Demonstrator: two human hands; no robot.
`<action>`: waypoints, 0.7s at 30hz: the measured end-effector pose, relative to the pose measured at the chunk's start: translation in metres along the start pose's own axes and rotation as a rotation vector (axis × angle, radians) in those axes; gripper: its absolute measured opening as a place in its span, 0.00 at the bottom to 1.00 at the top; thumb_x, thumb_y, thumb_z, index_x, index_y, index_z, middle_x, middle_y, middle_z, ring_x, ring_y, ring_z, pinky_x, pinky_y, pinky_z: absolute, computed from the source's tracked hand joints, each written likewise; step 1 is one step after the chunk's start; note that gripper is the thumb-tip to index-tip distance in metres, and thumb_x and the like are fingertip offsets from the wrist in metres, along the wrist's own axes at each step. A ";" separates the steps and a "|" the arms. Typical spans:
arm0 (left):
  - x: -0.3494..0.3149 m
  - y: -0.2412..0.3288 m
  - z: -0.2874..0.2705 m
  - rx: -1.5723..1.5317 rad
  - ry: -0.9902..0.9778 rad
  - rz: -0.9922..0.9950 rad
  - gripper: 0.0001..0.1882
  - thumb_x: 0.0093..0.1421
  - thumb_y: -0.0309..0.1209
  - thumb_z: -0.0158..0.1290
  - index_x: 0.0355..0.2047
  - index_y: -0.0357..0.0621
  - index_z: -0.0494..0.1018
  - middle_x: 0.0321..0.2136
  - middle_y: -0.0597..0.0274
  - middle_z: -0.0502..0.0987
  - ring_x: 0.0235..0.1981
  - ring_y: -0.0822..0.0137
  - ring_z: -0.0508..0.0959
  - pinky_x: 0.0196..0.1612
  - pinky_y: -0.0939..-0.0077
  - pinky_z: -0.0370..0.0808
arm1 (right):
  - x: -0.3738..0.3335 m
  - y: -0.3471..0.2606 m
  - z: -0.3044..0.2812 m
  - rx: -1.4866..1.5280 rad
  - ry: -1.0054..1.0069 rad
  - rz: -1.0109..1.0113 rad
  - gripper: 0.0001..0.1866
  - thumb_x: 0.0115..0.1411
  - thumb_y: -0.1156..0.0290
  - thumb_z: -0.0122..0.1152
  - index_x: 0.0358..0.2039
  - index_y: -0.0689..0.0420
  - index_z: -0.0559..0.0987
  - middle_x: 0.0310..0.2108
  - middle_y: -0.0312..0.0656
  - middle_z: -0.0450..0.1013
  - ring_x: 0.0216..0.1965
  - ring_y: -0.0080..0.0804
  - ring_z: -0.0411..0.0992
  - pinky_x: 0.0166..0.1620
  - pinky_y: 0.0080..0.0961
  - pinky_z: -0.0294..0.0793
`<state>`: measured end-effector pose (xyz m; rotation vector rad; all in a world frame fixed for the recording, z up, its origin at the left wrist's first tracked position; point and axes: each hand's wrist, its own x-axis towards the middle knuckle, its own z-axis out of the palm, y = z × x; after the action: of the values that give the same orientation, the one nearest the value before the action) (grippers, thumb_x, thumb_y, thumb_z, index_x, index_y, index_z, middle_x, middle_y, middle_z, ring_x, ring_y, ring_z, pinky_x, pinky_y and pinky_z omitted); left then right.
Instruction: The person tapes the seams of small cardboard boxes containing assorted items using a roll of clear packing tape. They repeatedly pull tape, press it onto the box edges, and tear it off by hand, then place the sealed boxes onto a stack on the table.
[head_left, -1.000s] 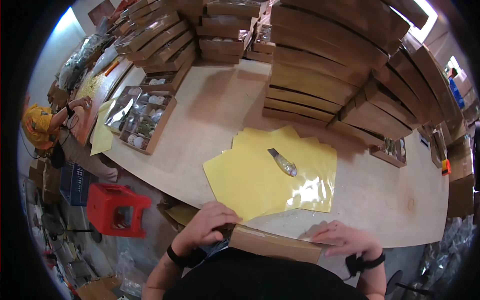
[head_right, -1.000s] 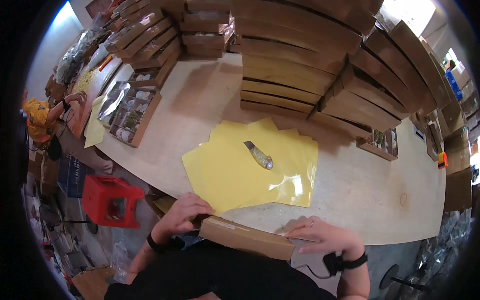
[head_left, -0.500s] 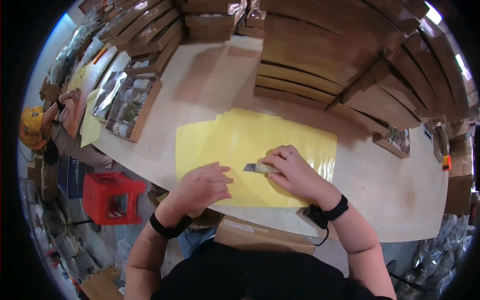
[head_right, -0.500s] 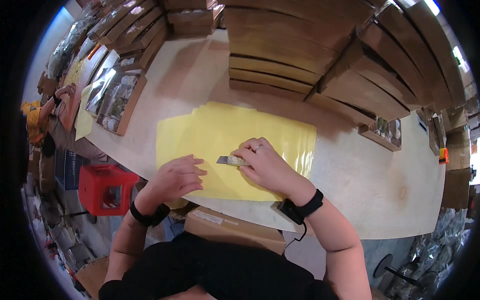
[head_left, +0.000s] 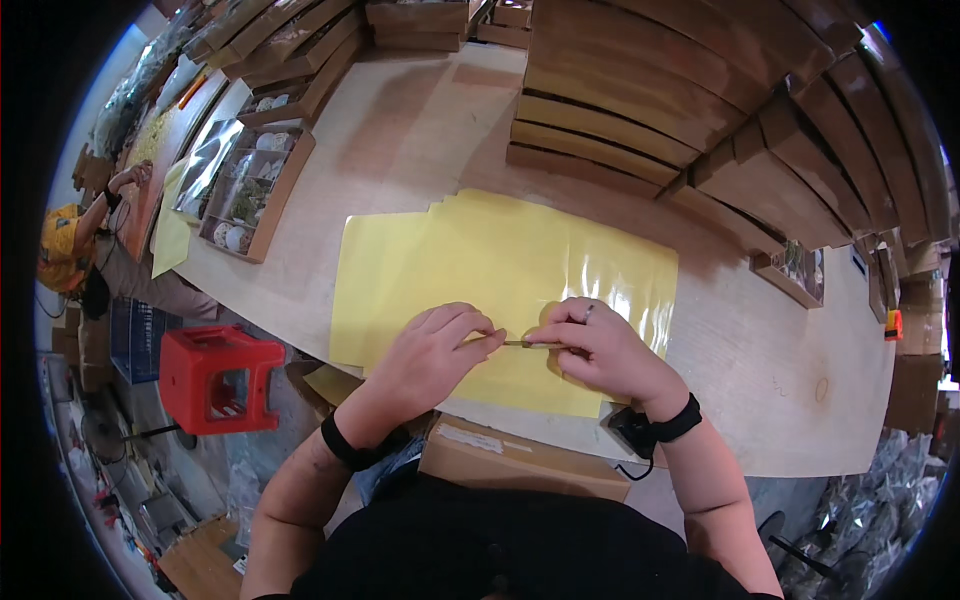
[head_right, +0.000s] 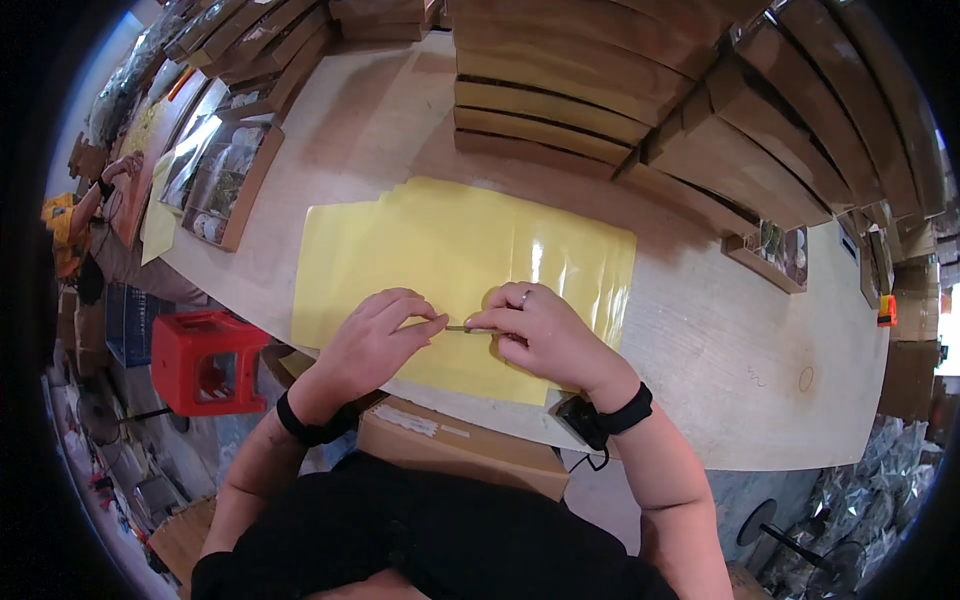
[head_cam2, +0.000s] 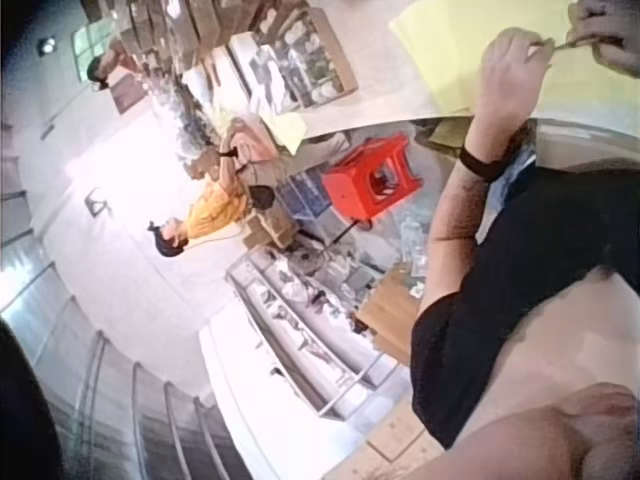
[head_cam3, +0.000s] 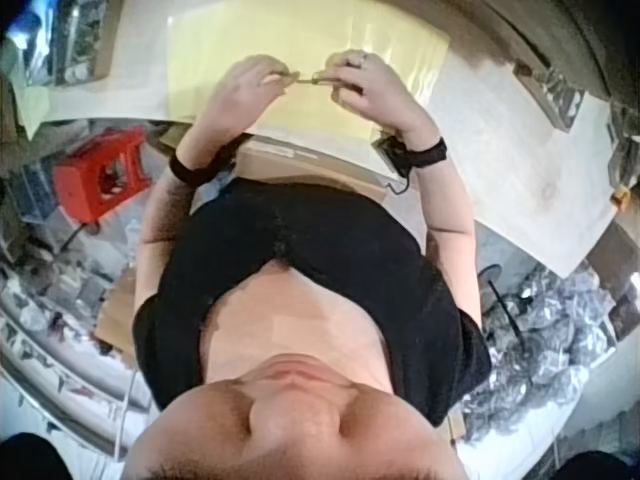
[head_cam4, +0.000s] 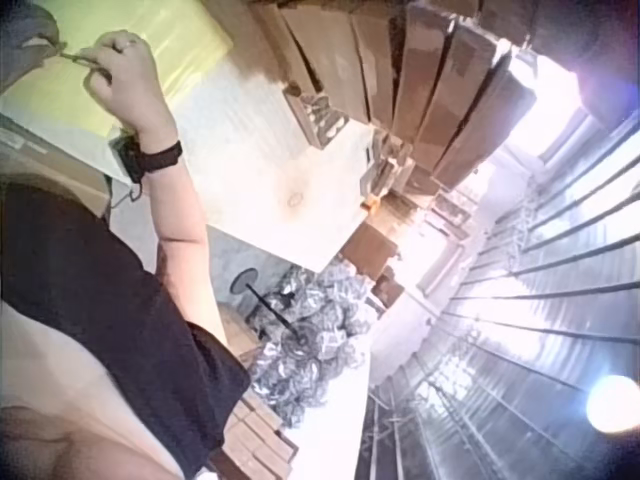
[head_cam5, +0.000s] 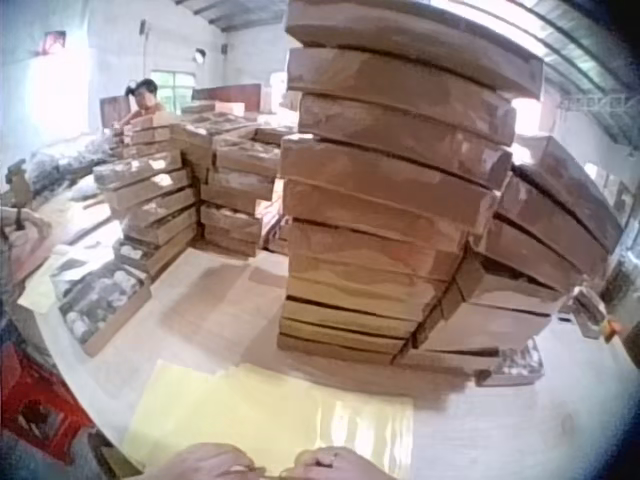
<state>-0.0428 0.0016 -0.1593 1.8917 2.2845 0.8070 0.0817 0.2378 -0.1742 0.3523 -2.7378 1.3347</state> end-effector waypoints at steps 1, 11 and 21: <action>0.000 0.000 0.000 0.013 -0.004 0.022 0.14 0.55 0.28 0.52 0.42 0.40 0.76 0.38 0.58 0.75 0.46 0.58 0.75 0.49 0.64 0.72 | -0.001 0.001 0.000 0.011 0.003 -0.001 0.17 0.54 0.79 0.57 0.45 0.53 0.83 0.34 0.39 0.72 0.38 0.37 0.70 0.44 0.30 0.70; -0.004 0.005 -0.007 -0.242 -0.058 -0.134 0.05 0.60 0.26 0.54 0.35 0.40 0.71 0.41 0.53 0.76 0.47 0.50 0.76 0.49 0.61 0.74 | -0.005 0.004 -0.002 0.325 0.180 0.240 0.13 0.61 0.74 0.56 0.46 0.56 0.82 0.34 0.38 0.73 0.37 0.29 0.70 0.43 0.24 0.69; 0.002 0.008 -0.014 -0.349 -0.024 -0.365 0.36 0.62 0.26 0.56 0.65 0.40 0.48 0.52 0.52 0.76 0.46 0.58 0.80 0.45 0.66 0.78 | -0.005 0.010 0.004 0.279 0.274 0.220 0.12 0.60 0.75 0.57 0.44 0.56 0.83 0.32 0.39 0.74 0.33 0.29 0.71 0.38 0.22 0.70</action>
<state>-0.0418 -0.0005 -0.1435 1.2852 2.1994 1.0335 0.0843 0.2412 -0.1854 -0.1159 -2.4227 1.6825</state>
